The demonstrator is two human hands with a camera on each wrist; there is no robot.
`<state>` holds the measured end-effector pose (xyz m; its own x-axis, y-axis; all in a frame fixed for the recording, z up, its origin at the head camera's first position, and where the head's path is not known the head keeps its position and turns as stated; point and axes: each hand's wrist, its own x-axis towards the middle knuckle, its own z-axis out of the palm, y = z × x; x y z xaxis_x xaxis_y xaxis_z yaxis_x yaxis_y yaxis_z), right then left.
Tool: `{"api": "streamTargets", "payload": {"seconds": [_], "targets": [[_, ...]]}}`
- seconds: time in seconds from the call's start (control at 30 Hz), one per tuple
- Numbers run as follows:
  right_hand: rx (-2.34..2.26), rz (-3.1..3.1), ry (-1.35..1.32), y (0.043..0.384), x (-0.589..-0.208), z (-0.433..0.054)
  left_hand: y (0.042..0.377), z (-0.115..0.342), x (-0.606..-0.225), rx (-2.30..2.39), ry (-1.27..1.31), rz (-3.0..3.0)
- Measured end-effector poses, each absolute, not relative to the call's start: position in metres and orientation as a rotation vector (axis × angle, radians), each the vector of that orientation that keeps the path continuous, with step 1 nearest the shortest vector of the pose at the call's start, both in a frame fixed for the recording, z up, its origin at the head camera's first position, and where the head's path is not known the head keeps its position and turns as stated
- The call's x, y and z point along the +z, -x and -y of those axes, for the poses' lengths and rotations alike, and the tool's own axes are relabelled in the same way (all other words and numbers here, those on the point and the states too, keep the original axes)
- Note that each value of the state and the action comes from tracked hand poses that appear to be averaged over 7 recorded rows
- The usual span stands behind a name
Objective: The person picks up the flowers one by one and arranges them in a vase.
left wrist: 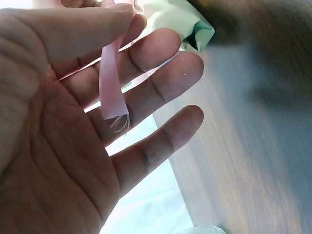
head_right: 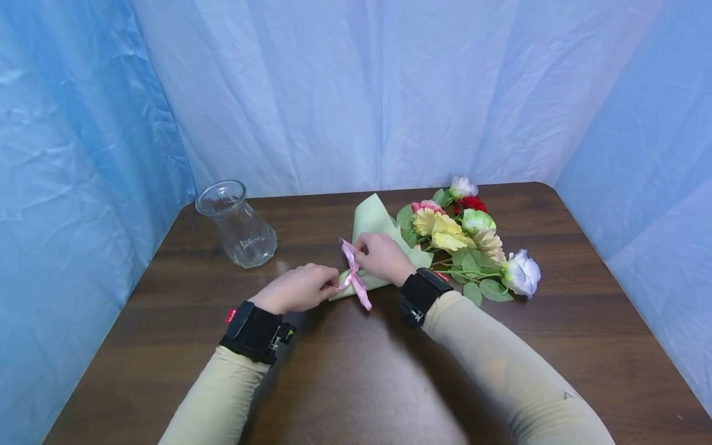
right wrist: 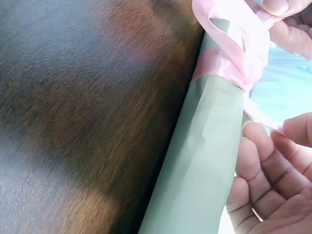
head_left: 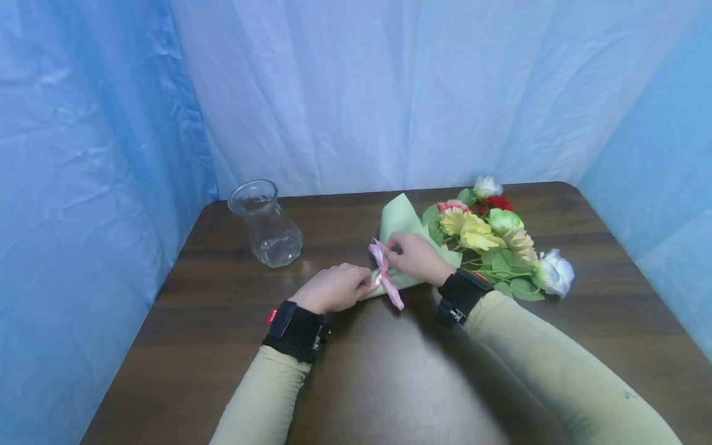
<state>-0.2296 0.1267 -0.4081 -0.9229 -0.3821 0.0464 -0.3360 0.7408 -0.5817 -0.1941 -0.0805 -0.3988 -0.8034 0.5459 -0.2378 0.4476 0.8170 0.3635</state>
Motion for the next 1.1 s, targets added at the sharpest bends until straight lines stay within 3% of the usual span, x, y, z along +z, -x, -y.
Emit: {"api": "streamTargets", "payload": {"seconds": [1.1], "targets": [[-0.869,-2.920,0.561,0.225,-0.415,-0.140,0.203,0.103,-0.411,0.422,-0.670,-2.710]]}}
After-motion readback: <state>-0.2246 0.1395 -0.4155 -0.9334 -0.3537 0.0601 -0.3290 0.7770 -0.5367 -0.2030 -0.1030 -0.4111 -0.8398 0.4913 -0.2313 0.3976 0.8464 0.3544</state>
